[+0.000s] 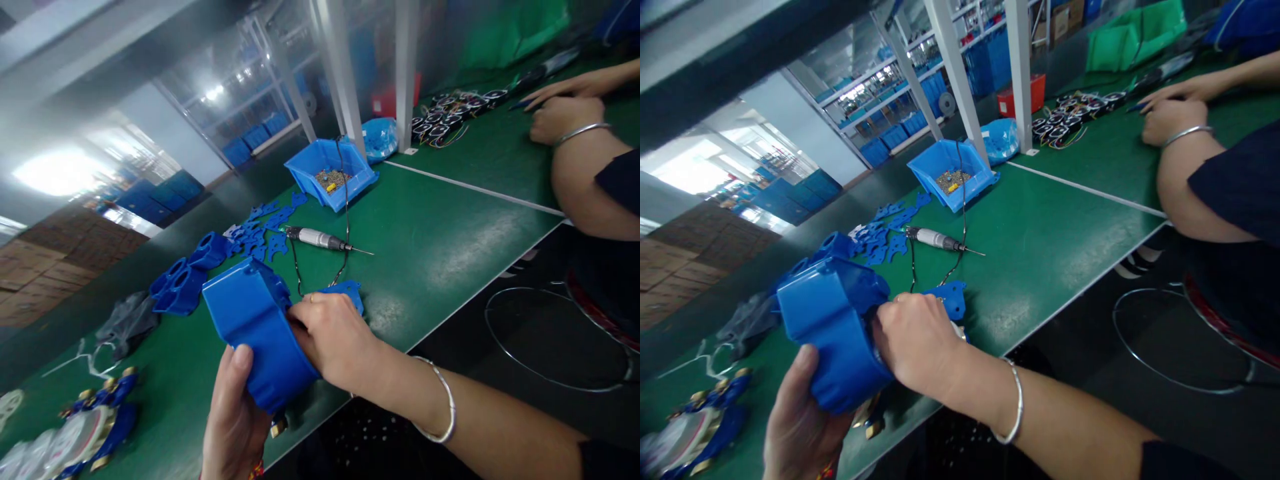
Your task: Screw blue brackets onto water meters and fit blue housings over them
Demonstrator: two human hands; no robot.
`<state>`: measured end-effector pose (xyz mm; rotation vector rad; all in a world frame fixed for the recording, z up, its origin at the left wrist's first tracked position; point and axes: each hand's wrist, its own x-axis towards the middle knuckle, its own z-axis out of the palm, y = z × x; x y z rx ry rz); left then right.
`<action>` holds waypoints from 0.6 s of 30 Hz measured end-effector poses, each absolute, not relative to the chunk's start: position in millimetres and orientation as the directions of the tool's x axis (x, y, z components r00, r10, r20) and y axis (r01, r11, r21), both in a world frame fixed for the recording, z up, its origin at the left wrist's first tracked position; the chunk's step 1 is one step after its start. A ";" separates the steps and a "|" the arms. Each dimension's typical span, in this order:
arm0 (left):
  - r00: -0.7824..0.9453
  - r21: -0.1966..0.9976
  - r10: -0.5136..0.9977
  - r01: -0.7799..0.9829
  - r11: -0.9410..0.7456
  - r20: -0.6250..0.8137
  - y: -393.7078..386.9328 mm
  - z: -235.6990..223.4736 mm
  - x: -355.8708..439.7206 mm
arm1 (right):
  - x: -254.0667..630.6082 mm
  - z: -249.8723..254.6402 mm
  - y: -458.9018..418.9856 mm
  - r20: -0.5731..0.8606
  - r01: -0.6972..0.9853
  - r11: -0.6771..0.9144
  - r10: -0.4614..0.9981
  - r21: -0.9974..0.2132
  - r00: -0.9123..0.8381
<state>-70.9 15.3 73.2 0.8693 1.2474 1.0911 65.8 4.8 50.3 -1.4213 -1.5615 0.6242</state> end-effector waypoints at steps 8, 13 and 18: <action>0.200 0.995 0.978 0.069 -0.068 0.053 13.2 83.7 -49.4 | 79.2 40.8 10.7 0.179 0.170 0.156 0.975 -0.973 0.133; 0.321 0.914 0.933 0.307 -0.264 0.161 20.2 90.8 -53.7 | 88.4 38.0 16.9 0.156 -0.277 0.179 0.982 -0.944 0.103; 0.349 0.812 0.911 0.452 -0.368 0.218 22.8 87.2 -63.0 | 99.5 31.5 19.9 0.009 -0.513 -0.098 0.979 -0.853 -0.203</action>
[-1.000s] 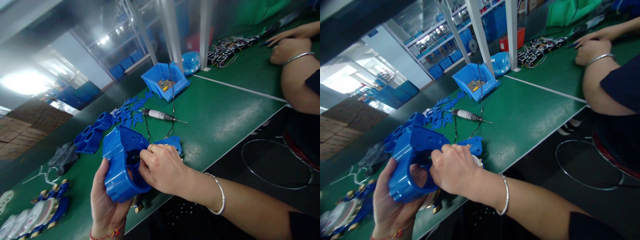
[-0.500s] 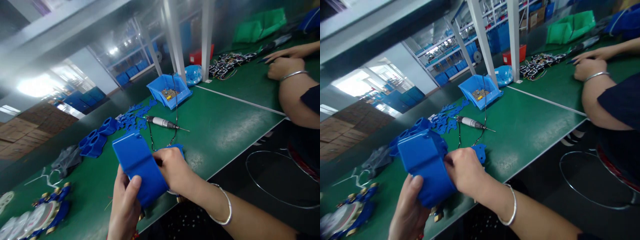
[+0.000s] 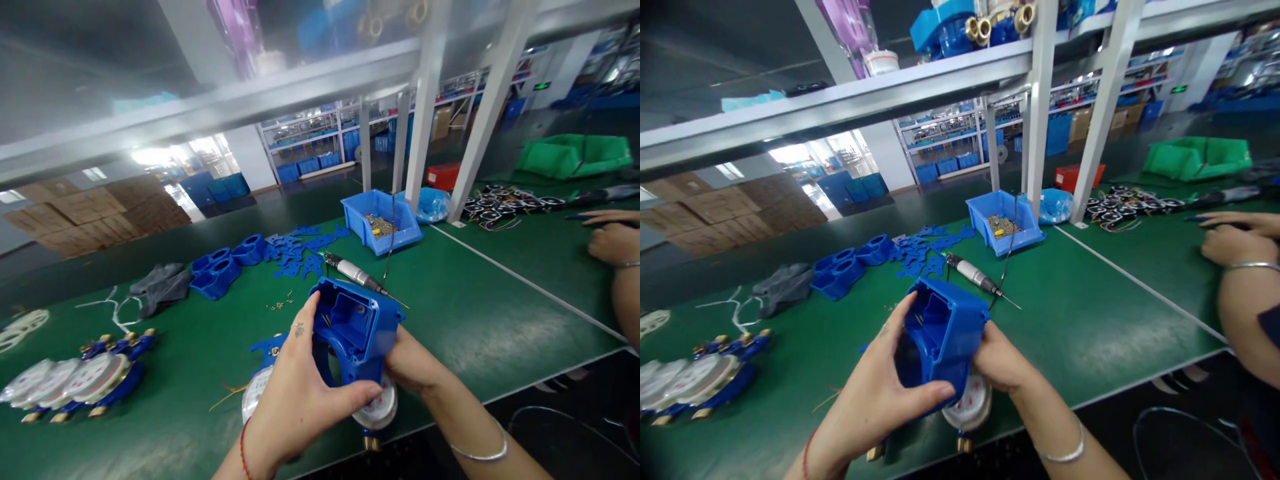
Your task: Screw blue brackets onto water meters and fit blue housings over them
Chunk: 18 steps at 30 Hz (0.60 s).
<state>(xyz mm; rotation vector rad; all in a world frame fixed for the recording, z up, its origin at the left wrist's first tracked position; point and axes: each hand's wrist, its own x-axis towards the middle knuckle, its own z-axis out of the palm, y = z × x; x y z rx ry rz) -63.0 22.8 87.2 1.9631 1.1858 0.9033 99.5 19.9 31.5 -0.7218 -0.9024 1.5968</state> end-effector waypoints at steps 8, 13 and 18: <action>0.474 0.618 0.875 0.659 -0.428 0.101 21.0 89.4 -66.9 | 116.2 31.7 27.8 -0.119 -0.645 -0.414 0.885 -0.643 -0.449; 0.519 0.533 0.852 0.702 -0.472 0.071 20.9 91.5 -69.7 | 119.9 26.6 22.2 -0.057 -0.639 -0.334 0.909 -0.693 -0.413; 0.562 0.519 0.824 0.684 -0.512 0.073 29.3 98.1 -79.5 | 125.2 16.1 21.7 -0.137 -0.595 -0.341 0.922 -0.728 -0.362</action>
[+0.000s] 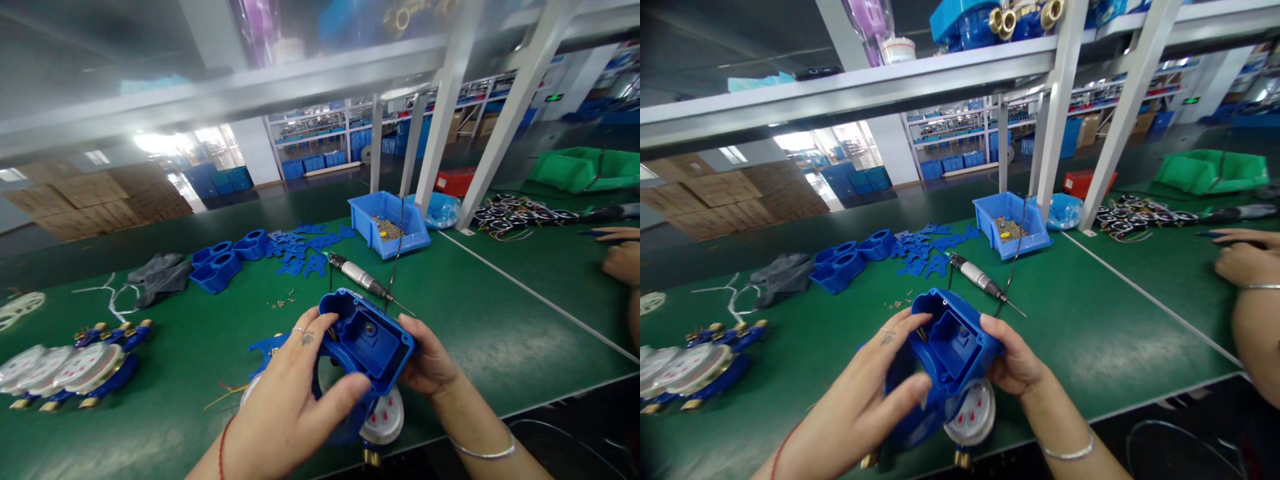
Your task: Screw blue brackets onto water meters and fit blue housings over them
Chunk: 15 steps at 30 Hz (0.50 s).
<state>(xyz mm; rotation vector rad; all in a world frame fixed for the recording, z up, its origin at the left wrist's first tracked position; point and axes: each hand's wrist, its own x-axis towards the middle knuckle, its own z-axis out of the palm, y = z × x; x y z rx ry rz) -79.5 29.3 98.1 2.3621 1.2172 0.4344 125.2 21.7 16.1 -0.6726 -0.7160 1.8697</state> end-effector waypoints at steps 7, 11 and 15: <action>0.705 0.367 0.704 0.633 -0.682 0.091 66.0 126.2 -83.1 | 116.8 24.6 25.7 -0.075 -0.623 -0.263 0.948 -0.737 -0.310; 0.769 0.346 0.639 0.606 -0.717 -0.021 77.3 139.1 -76.1 | 114.8 25.4 28.1 -0.083 -0.644 -0.288 0.941 -0.709 -0.328; 0.771 0.282 0.636 0.616 -0.736 -0.024 79.4 139.8 -70.2 | 116.6 29.5 31.4 -0.106 -0.606 -0.295 0.939 -0.739 -0.328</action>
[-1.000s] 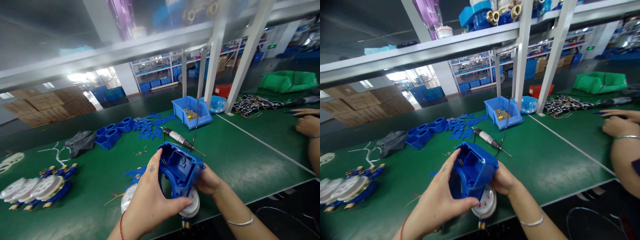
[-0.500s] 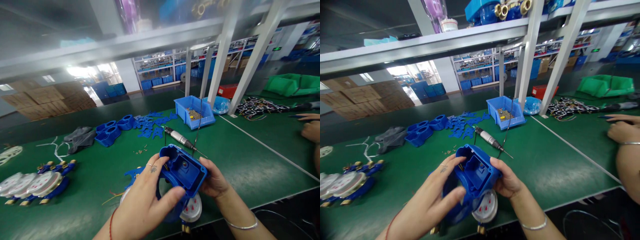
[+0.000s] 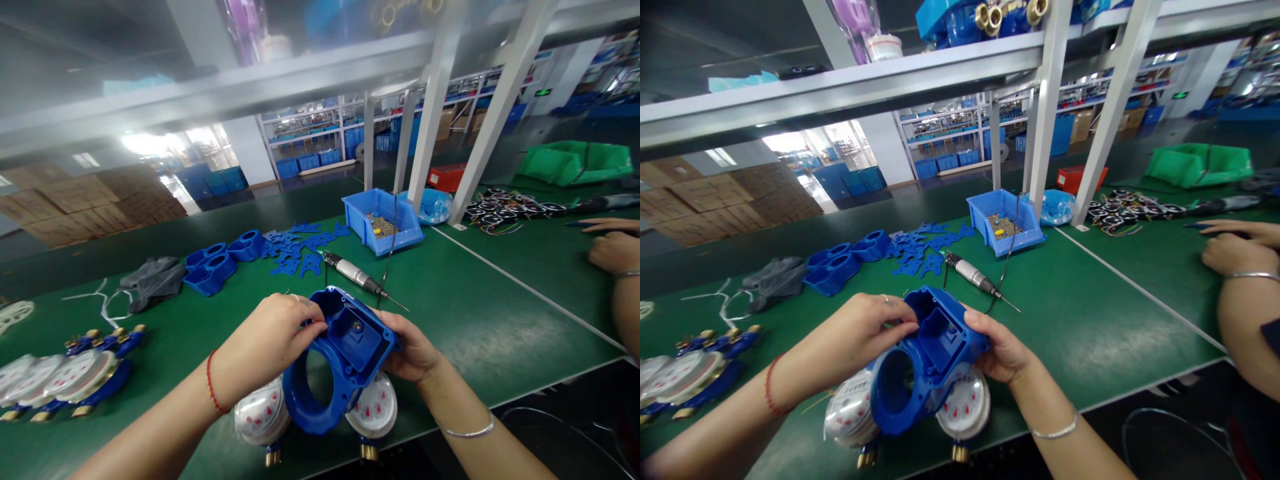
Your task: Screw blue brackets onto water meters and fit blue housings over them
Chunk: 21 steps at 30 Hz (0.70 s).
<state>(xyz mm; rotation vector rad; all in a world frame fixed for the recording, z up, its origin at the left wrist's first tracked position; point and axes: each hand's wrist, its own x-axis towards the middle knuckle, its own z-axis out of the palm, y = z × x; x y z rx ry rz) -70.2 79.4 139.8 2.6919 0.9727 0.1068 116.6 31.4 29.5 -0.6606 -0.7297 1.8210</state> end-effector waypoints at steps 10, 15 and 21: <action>0.602 0.283 0.795 0.776 -0.563 -0.069 75.2 128.2 -69.4 | 92.8 35.5 -4.5 0.108 -0.123 0.156 0.938 -0.980 0.328; 0.601 0.294 0.798 0.757 -0.583 0.036 75.7 124.3 -72.1 | 97.5 40.9 8.9 0.155 0.179 0.117 0.963 -0.977 0.220; 0.623 0.406 0.780 0.700 -0.588 0.056 86.1 114.6 -75.7 | 128.0 39.6 23.9 0.151 0.349 0.082 0.973 -0.934 0.175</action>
